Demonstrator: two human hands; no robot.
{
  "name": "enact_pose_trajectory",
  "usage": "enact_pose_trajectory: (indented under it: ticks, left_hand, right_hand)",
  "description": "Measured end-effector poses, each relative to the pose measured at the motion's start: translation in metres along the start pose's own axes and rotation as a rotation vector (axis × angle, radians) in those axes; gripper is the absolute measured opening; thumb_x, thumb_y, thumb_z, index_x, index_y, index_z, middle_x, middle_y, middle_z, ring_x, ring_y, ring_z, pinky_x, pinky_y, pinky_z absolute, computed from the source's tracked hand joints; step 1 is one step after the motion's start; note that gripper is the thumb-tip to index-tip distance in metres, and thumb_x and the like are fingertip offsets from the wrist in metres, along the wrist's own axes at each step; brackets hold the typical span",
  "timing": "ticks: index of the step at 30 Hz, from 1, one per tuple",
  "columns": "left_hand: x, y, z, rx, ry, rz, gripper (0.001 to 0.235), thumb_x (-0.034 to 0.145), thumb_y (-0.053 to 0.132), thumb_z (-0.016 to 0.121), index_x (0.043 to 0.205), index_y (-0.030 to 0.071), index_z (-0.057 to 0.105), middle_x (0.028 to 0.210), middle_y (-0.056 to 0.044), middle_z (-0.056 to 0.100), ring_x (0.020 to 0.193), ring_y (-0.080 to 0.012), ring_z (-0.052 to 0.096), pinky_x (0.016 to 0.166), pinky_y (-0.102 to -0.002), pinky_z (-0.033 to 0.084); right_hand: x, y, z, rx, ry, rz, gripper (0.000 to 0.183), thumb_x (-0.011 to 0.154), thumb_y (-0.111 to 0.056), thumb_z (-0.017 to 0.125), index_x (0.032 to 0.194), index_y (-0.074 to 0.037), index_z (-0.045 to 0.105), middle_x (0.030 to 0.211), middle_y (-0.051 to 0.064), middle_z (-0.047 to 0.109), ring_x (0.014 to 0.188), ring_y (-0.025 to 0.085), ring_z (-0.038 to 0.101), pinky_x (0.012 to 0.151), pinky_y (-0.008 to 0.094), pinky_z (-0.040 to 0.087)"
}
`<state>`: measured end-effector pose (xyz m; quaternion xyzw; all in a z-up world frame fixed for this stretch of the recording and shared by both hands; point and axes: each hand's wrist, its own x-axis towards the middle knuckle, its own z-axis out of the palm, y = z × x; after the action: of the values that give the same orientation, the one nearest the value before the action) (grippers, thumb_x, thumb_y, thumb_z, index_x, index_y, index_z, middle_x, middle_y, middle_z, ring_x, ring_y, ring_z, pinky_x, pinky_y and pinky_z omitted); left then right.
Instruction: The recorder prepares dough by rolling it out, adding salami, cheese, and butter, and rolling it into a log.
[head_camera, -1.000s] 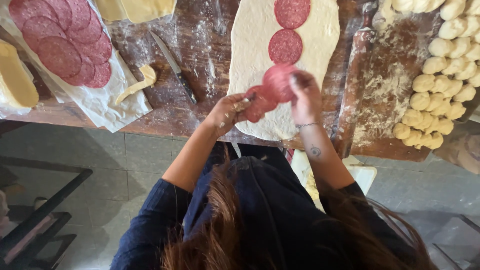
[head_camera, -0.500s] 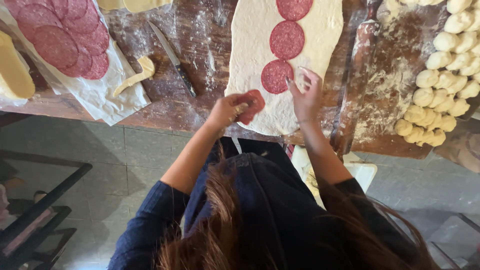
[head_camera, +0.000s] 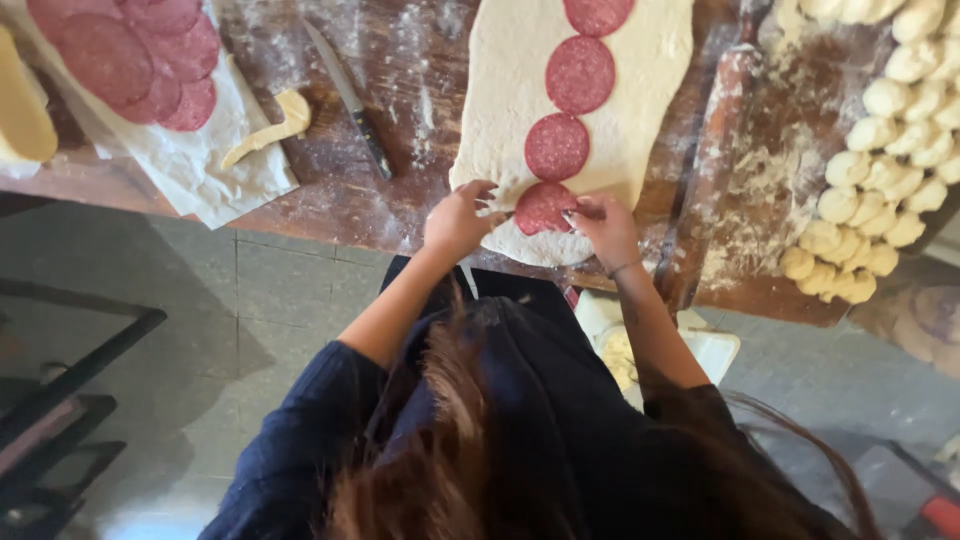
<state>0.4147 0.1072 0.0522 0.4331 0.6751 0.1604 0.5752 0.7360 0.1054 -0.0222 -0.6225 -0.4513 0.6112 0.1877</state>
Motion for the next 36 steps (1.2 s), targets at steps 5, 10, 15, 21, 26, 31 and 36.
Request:
enact_pose_trajectory:
  ticks: [5, 10, 15, 21, 26, 31, 36]
  left_hand:
    - [-0.015, -0.043, -0.040, -0.165, 0.160, -0.070, 0.051, 0.081, 0.031, 0.082, 0.126, 0.011, 0.069, 0.114, -0.006, 0.078, 0.108, -0.0198, 0.075, 0.092, -0.035, 0.058]
    - [-0.024, -0.055, -0.087, -0.052, 0.225, -0.081, 0.048, 0.081, 0.031, 0.082, 0.124, 0.012, 0.070, 0.110, -0.010, 0.077, 0.104, -0.0261, 0.073, 0.089, -0.039, 0.056]
    - [-0.026, -0.081, -0.162, 0.338, 0.643, 0.152, 0.056, 0.082, 0.026, 0.083, 0.132, 0.014, 0.063, 0.124, -0.010, 0.068, 0.116, -0.0318, 0.062, 0.098, -0.045, 0.049]
    - [0.012, -0.108, -0.240, 0.550, 0.608, 0.176, 0.069, 0.072, 0.032, 0.086, 0.129, 0.007, 0.057, 0.119, -0.011, 0.063, 0.114, -0.0328, 0.056, 0.097, -0.050, 0.043]
    - [0.032, -0.142, -0.246, 0.645, 0.372, 0.260, 0.044, 0.079, 0.033, 0.085, 0.110, 0.014, 0.061, 0.112, -0.007, 0.065, 0.111, -0.0298, 0.057, 0.096, -0.049, 0.044]
    - [0.074, -0.196, -0.225, -0.796, -0.236, 0.418, 0.038, 0.106, 0.029, 0.070, 0.128, 0.002, 0.055, 0.121, -0.009, 0.061, 0.116, -0.0227, 0.061, 0.107, -0.041, 0.049]
    - [0.029, -0.113, -0.262, -1.188, -0.411, 0.161, 0.042, 0.110, 0.028, 0.051, 0.142, 0.002, 0.049, 0.129, -0.017, 0.069, 0.115, -0.0257, 0.062, 0.103, -0.040, 0.050]
  right_hand:
    - [0.000, -0.046, 0.008, 0.353, 0.010, 0.379, 0.036, 0.089, -0.005, 0.071, 0.123, -0.005, 0.063, 0.108, 0.007, 0.075, 0.088, 0.015, 0.072, 0.066, 0.027, 0.054]
    - [0.013, 0.006, -0.006, -0.157, 0.006, -0.176, 0.031, 0.095, 0.002, 0.072, 0.123, 0.001, 0.059, 0.116, 0.011, 0.070, 0.106, 0.017, 0.070, 0.093, 0.032, 0.060]
    - [-0.007, -0.032, 0.017, -0.307, 0.198, -0.143, 0.035, 0.093, 0.000, 0.075, 0.123, 0.000, 0.058, 0.117, 0.011, 0.069, 0.106, 0.018, 0.068, 0.093, 0.032, 0.058]
    - [0.009, -0.136, 0.164, -0.591, 0.372, -0.406, 0.042, 0.090, -0.007, 0.086, 0.125, 0.000, 0.063, 0.118, 0.014, 0.066, 0.105, 0.020, 0.067, 0.092, 0.034, 0.057]
    - [0.049, -0.190, 0.303, -0.736, 0.091, -0.556, 0.069, 0.092, -0.021, 0.088, 0.143, 0.001, 0.046, 0.122, 0.017, 0.062, 0.112, 0.029, 0.065, 0.100, 0.039, 0.057]
    - [0.054, -0.210, 0.342, -0.892, 0.101, -0.331, 0.075, 0.086, -0.022, 0.074, 0.147, 0.003, 0.040, 0.133, 0.030, 0.057, 0.116, 0.046, 0.060, 0.094, 0.052, 0.052]
    - [0.032, -0.156, 0.317, -0.513, 0.120, -0.139, 0.041, 0.107, -0.018, 0.055, 0.143, -0.001, 0.048, 0.118, 0.020, 0.059, 0.088, 0.027, 0.060, 0.076, 0.041, 0.053]
